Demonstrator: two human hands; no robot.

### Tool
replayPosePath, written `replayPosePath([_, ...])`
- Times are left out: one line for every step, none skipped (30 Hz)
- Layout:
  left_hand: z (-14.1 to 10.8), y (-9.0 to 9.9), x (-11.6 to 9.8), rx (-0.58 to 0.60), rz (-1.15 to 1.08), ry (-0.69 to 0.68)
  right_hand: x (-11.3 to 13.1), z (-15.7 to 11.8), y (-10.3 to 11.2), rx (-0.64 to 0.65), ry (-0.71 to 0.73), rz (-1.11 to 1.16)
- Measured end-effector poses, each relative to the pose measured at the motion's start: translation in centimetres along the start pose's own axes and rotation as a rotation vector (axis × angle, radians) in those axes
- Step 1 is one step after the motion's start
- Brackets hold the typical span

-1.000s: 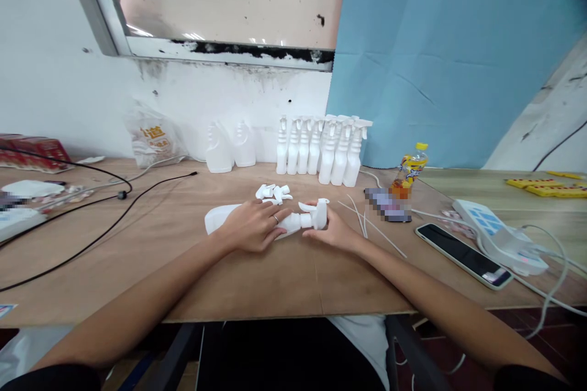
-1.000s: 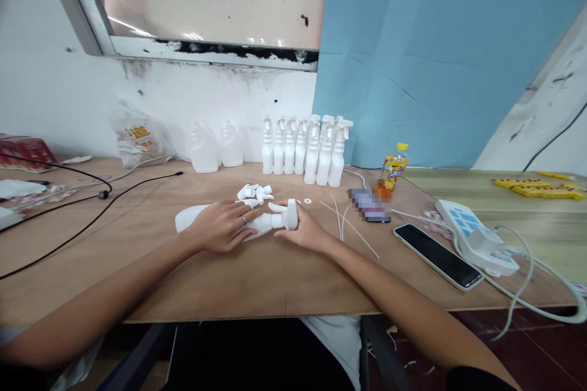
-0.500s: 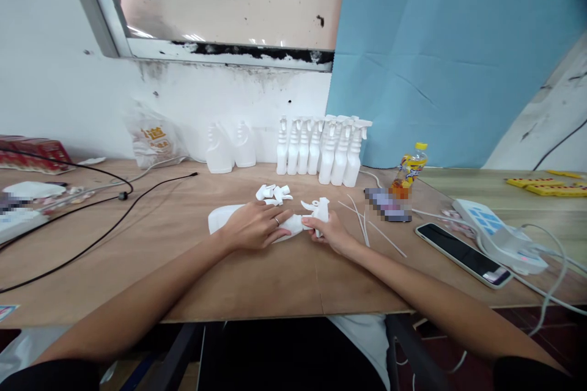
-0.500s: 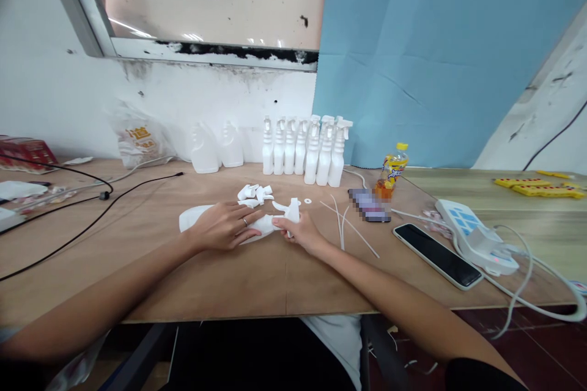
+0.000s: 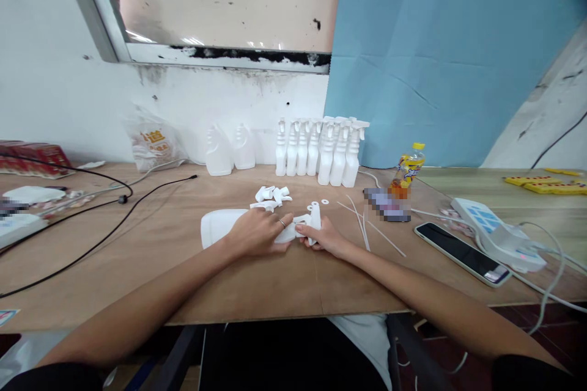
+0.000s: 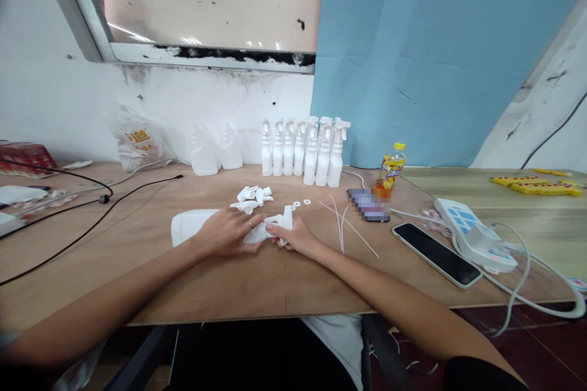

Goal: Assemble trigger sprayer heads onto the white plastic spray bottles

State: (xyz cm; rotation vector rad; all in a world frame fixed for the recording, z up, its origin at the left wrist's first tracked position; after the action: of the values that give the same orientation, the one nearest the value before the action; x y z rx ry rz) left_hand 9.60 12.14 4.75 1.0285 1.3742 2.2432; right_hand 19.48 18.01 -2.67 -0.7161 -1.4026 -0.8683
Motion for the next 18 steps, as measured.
replayPosePath([-0.1, 0.0, -0.1, -0.011, -0.002, -0.014, 0.2, -0.1, -0.1, 0.004, 0.007, -0.013])
replayPosePath([-0.1, 0.1, -0.1, -0.029, -0.006, -0.020, 0.3, -0.1, -0.1, 0.003, 0.012, -0.027])
replayPosePath([-0.2, 0.2, 0.0, -0.050, -0.011, -0.018, 0.4, -0.2, -0.1, -0.001, 0.017, -0.041])
replayPosePath([-0.3, 0.4, 0.1, -0.069, -0.011, -0.012, 0.5, -0.2, 0.0, -0.004, 0.025, -0.055])
replayPosePath([-0.3, 0.4, 0.1, -0.078, -0.009, -0.012, 0.6, -0.2, 0.0, -0.002, 0.036, -0.067])
replayPosePath([-0.4, 0.3, 0.0, -0.078, -0.003, -0.018, 0.6, -0.2, 0.0, 0.003, 0.048, -0.077])
replayPosePath([-0.4, 0.2, -0.2, -0.072, 0.005, -0.030, 0.7, -0.2, 0.0, 0.008, 0.058, -0.084])
replayPosePath([-0.4, 0.1, -0.3, -0.067, 0.011, -0.037, 0.7, -0.2, -0.1, 0.014, 0.066, -0.092])
replayPosePath([-0.4, 0.2, -0.4, -0.065, 0.012, -0.036, 0.7, -0.1, 0.0, 0.014, 0.071, -0.102])
replayPosePath([-0.4, 0.4, -0.4, -0.067, 0.006, -0.029, 0.8, -0.1, 0.0, 0.010, 0.075, -0.117])
replayPosePath([-0.4, 0.7, -0.3, -0.077, -0.006, -0.019, 1.0, -0.1, 0.2, 0.003, 0.085, -0.138])
replayPosePath([-0.5, 1.2, -0.2, -0.091, -0.024, -0.014, 1.4, -0.2, 0.4, -0.006, 0.102, -0.163])
replayPosePath([-0.5, 1.8, 0.0, -0.104, -0.049, -0.015, 1.8, -0.2, 0.7, -0.016, 0.124, -0.190])
replayPosePath([-0.6, 2.4, 0.2, -0.120, -0.076, -0.017, 2.4, -0.3, 1.1, -0.034, 0.148, -0.213])
replayPosePath([-0.8, 3.2, 0.6, -0.144, -0.101, -0.015, 2.9, -0.4, 1.9, -0.060, 0.165, -0.231])
replayPosePath([-1.0, 3.9, 1.2, -0.172, -0.121, -0.002, 3.4, -0.6, 2.8, -0.093, 0.171, -0.242])
replayPosePath([-1.2, 4.6, 1.8, -0.200, -0.136, 0.015, 3.9, -0.7, 4.0, -0.137, 0.169, -0.245])
replayPosePath([-1.4, 5.1, 2.5, -0.218, -0.150, 0.033, 4.5, -0.8, 5.3, -0.180, 0.164, -0.244])
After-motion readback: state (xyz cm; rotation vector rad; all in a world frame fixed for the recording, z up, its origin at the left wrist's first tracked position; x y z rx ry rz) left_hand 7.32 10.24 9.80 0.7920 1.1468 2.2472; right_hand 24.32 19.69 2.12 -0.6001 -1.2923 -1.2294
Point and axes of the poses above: each hand's wrist, its own z-axis towards the middle knuckle, its own y-axis out of the back of the hand, x = y × z, the point moved 10 cm from there along z, towards the middle knuckle, and after that the axes turned 3 degrees about x, right-handed, at the moved point
